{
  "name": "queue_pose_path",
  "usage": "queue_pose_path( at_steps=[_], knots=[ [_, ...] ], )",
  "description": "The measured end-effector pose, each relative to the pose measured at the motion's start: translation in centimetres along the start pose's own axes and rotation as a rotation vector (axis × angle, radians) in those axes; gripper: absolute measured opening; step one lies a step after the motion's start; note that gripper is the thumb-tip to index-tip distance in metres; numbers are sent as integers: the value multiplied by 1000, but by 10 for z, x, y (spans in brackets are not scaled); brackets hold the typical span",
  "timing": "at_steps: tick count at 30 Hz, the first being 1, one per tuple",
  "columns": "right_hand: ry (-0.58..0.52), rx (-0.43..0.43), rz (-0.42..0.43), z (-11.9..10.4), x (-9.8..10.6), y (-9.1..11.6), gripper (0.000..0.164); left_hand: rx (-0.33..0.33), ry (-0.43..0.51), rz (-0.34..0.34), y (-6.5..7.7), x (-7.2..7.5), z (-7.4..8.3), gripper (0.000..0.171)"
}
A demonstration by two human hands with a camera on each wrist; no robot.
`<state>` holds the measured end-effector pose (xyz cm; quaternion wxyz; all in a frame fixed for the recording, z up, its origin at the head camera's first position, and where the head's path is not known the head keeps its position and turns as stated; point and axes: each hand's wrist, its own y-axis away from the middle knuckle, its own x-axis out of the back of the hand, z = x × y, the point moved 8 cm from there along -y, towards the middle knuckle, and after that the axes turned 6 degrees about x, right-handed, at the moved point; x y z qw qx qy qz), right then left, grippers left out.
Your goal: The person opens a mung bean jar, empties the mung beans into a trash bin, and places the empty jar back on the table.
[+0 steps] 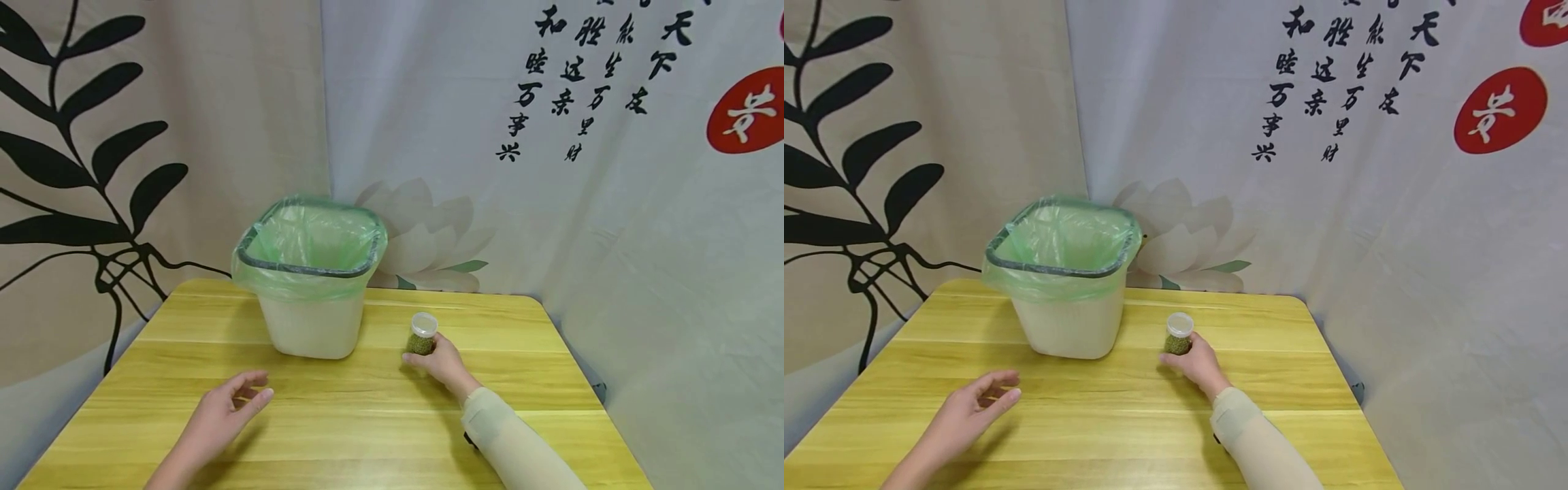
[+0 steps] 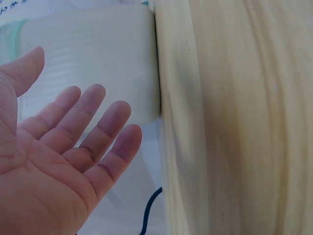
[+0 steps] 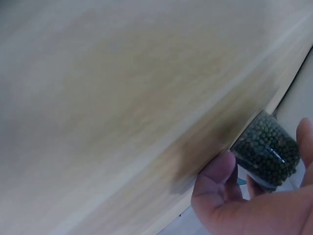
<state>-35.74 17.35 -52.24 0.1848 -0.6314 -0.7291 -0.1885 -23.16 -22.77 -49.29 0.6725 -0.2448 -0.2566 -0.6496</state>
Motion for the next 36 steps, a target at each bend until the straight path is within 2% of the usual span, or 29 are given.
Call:
queue_pose_path(
  at_steps=[9, 18, 29, 36],
  knots=[
    [12, -8, 16, -1, -1, 2, 69, 4, 22, -12, 0, -3, 4, 52],
    [56, -8, 64, 3, 8, 4, 71, 13, 35, -38, 1, -9, 9, 55],
    [-2, 25, 163, -5, 32, 4, 74, 14, 49, -51, 3, -12, 14, 52],
    [-41, 61, 168, -13, 40, 8, 82, 19, 60, -47, 2, -14, 16, 54]
  ],
)
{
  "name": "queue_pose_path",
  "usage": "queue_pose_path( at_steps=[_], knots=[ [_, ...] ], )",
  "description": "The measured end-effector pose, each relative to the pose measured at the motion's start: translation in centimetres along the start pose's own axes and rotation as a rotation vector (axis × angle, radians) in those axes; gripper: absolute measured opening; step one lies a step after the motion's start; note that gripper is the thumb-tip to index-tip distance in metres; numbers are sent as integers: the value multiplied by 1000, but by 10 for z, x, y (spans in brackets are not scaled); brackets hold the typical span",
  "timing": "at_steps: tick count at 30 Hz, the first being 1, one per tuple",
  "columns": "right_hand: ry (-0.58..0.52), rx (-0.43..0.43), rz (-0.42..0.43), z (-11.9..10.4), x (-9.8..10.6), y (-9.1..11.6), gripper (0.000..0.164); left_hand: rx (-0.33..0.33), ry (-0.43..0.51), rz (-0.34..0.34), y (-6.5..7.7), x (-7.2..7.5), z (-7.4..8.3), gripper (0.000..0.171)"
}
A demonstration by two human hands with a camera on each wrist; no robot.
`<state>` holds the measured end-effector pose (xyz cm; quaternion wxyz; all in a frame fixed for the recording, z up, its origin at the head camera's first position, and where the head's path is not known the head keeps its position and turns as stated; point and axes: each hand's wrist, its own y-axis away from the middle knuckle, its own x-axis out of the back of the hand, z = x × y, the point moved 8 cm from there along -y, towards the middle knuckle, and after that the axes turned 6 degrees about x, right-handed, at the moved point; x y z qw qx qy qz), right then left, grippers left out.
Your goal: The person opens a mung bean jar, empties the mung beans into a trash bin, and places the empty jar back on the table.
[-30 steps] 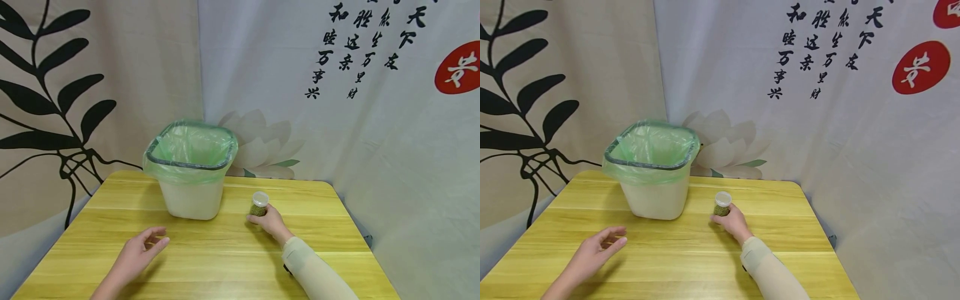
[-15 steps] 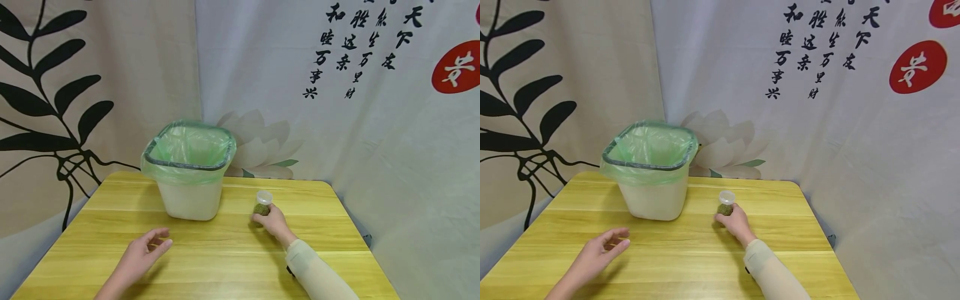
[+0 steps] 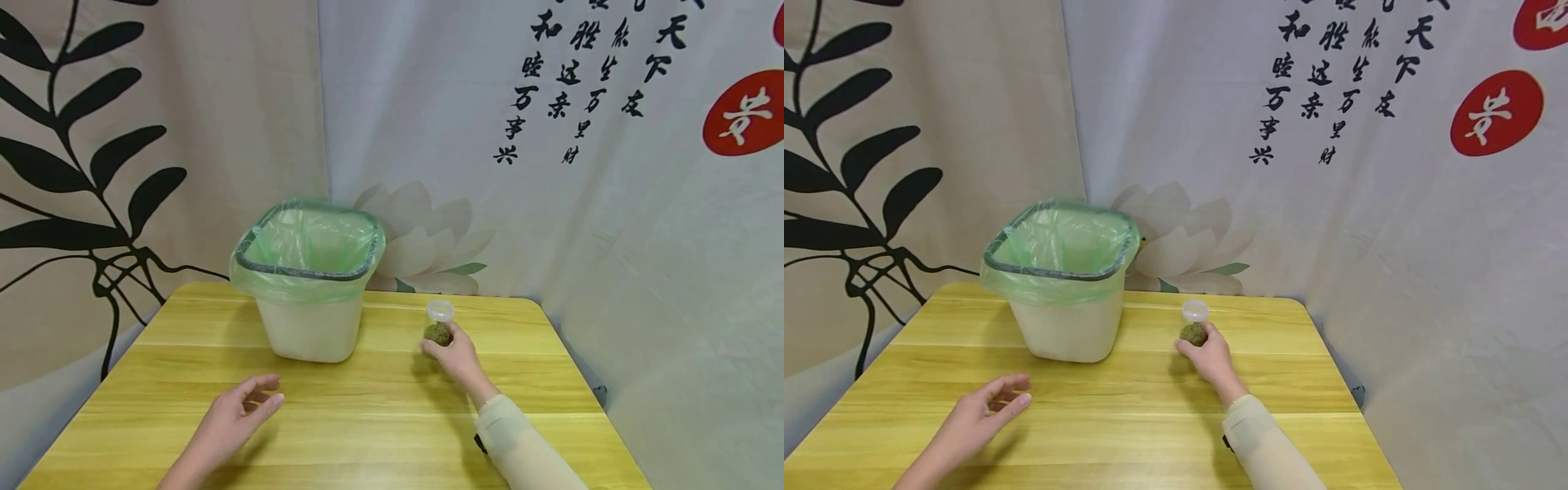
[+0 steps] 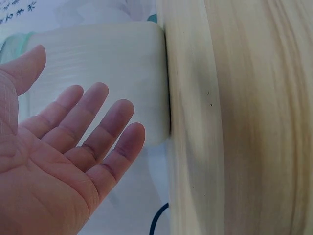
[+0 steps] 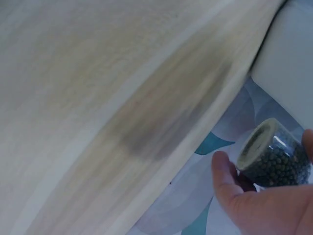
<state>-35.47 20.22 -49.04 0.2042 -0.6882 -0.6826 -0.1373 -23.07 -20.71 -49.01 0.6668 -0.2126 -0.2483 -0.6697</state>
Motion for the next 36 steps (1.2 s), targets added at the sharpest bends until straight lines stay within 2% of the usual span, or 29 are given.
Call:
queue_pose_path(
  at_steps=[8, 17, 26, 31, 36],
  knots=[
    [-15, 101, -5, -16, 8, 0, 82, 17, 8, -6, 1, -1, 0, 54],
    [-90, 130, 24, -29, 24, 9, 90, 31, 23, -7, 1, -3, 2, 54],
    [-152, 191, 49, -43, 34, 25, 82, 49, 40, -29, 0, -6, 4, 54],
    [-155, 255, 22, -54, 33, 40, 79, 45, 51, -37, 0, -7, 8, 53],
    [-137, 269, -8, -57, 27, 52, 80, 50, 70, -52, 1, -9, 11, 52]
  ],
)
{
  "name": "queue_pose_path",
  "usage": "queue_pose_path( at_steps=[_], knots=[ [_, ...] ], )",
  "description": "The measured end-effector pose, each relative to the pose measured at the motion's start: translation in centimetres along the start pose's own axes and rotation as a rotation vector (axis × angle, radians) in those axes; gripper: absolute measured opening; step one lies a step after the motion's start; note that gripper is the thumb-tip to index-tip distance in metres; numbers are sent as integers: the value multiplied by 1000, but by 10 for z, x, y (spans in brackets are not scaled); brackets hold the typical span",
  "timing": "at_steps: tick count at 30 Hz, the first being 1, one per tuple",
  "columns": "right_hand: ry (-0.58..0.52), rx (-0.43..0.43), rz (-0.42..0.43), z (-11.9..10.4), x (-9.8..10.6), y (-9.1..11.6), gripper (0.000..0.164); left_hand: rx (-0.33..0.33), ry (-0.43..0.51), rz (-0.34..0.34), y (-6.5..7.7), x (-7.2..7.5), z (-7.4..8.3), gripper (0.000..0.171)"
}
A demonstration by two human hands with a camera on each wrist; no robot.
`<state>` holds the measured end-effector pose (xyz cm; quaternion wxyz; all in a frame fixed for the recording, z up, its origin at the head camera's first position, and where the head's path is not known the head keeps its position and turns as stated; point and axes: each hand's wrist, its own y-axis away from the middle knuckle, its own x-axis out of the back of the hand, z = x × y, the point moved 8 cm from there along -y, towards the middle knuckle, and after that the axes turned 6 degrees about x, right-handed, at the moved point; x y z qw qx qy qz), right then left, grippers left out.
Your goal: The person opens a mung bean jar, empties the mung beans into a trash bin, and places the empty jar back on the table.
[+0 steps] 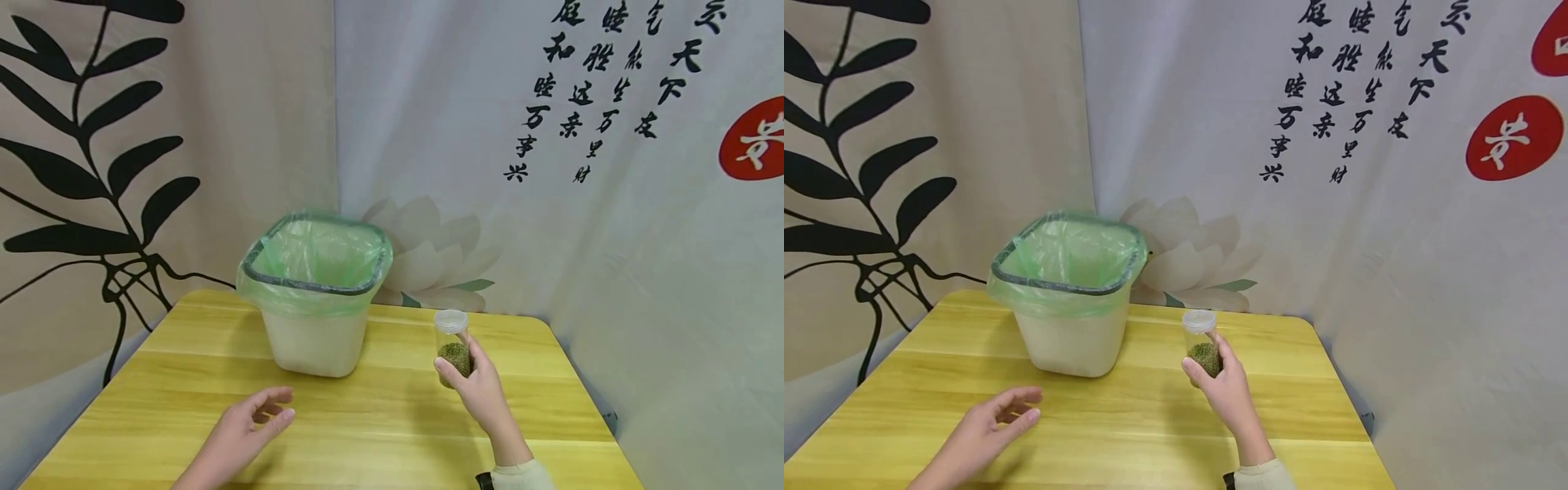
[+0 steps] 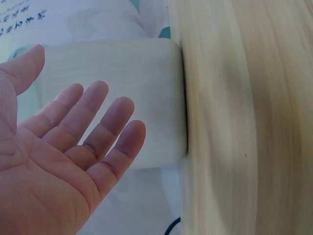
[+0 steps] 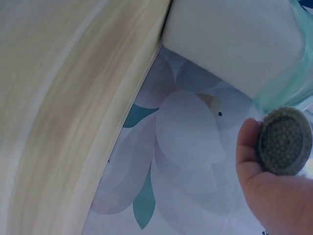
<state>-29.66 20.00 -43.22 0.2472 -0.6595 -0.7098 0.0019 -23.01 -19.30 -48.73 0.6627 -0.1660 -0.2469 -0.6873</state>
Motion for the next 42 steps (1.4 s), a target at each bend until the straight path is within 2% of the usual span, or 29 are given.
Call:
queue_pose_path(
  at_steps=[7, 13, 18, 25, 32, 36, 42],
  knots=[
    [-23, 1, -25, -2, -12, 7, 78, -16, 19, -18, 1, -5, 4, 49],
    [-17, -31, -28, -2, -19, 14, 78, -28, 9, -26, 4, -6, 9, 47],
    [-20, -67, -29, -2, -24, 20, 79, -18, 9, -44, 6, -9, 10, 47],
    [4, -70, -54, -4, -32, 25, 78, -19, 20, -51, 6, -10, 10, 45],
    [32, -71, -73, -6, -38, 28, 74, -59, 19, -58, 7, -11, 15, 44],
    [23, -72, -96, -5, -41, 30, 75, -78, 17, -62, 8, -12, 18, 44],
    [32, -64, -149, -5, -47, 33, 79, -71, 41, -83, 9, -14, 20, 44]
  ],
)
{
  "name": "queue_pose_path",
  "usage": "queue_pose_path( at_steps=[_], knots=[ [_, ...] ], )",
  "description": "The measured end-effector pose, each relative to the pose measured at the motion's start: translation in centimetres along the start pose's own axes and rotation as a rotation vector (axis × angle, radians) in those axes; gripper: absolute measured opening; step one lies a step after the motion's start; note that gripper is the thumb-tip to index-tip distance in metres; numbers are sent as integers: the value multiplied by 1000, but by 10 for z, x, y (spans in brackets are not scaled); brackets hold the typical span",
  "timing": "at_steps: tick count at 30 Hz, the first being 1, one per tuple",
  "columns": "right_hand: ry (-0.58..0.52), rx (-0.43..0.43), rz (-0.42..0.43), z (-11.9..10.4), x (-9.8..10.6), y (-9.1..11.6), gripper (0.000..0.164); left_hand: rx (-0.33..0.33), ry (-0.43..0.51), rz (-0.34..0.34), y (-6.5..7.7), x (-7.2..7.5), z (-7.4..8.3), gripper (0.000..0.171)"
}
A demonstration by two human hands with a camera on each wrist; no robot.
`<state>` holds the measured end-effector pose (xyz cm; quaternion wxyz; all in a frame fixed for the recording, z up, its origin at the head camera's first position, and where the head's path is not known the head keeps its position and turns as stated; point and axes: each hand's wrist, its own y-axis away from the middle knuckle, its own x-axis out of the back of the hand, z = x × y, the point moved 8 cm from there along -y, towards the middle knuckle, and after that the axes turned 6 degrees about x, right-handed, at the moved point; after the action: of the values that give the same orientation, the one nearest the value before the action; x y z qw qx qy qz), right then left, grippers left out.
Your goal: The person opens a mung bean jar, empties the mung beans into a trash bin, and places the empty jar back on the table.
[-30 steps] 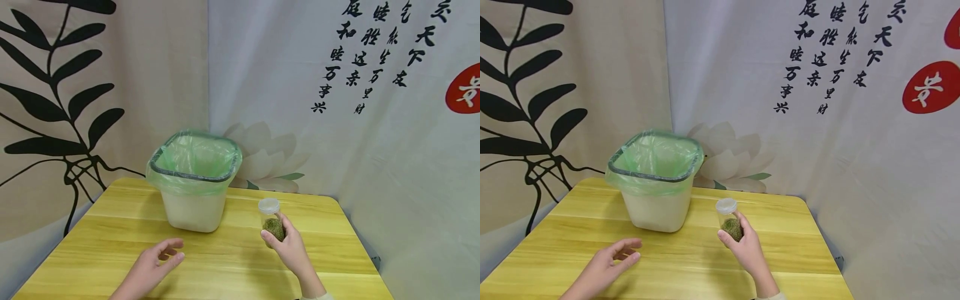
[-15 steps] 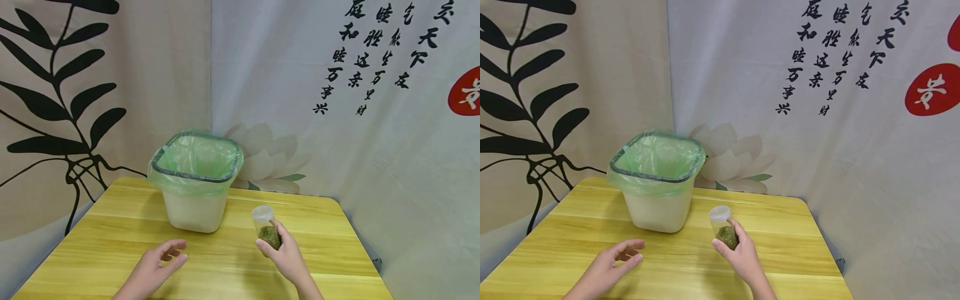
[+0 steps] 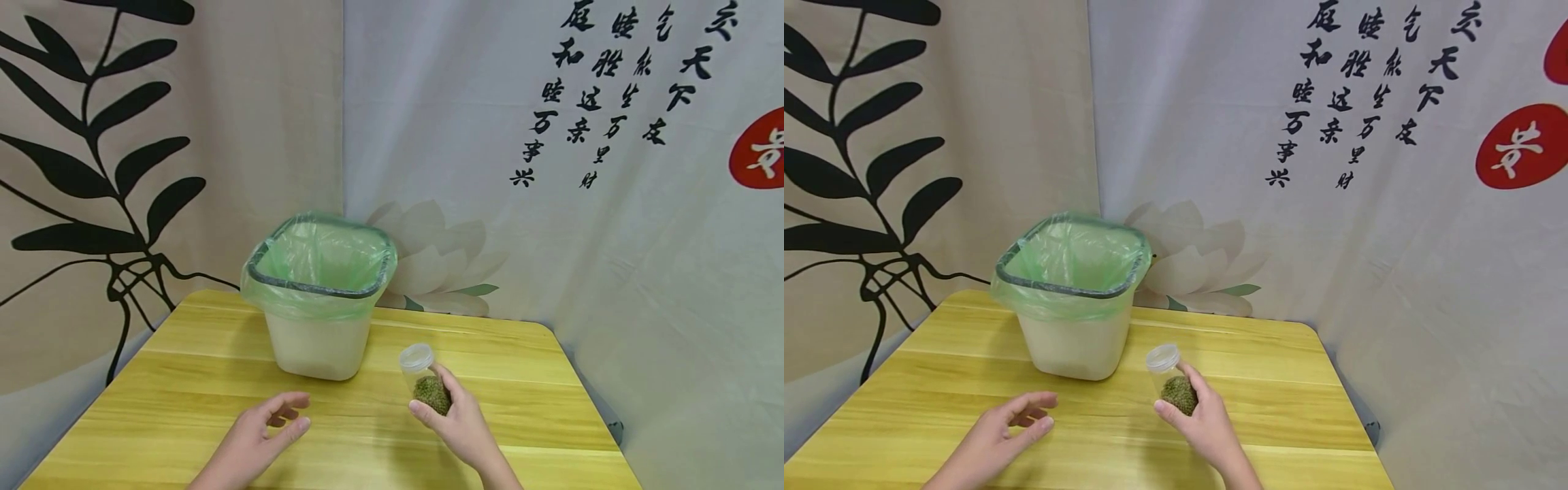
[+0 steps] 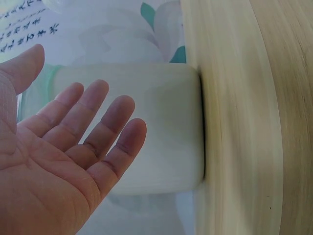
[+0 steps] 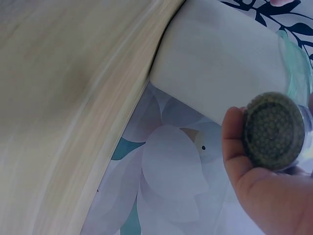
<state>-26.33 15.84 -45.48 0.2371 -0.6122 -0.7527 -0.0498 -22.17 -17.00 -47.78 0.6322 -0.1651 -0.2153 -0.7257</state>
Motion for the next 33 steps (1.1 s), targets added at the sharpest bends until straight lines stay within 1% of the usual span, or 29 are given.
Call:
queue_pose_path(
  at_steps=[5, 13, 19, 27, 33],
  knots=[
    [17, 13, -48, -1, -5, 1, 82, 0, 24, -10, 1, -2, 3, 44],
    [14, 30, -113, -2, -13, 1, 81, -35, 5, -2, 4, -3, 9, 43],
    [17, 40, -129, -2, -17, 2, 80, -53, -2, 2, 2, -4, 8, 42],
    [8, 37, -149, -4, -21, 5, 78, -41, 17, -18, 2, -7, 6, 43],
    [19, 42, -167, -8, -23, 7, 76, -43, 34, -36, 3, -9, 10, 42]
  ],
)
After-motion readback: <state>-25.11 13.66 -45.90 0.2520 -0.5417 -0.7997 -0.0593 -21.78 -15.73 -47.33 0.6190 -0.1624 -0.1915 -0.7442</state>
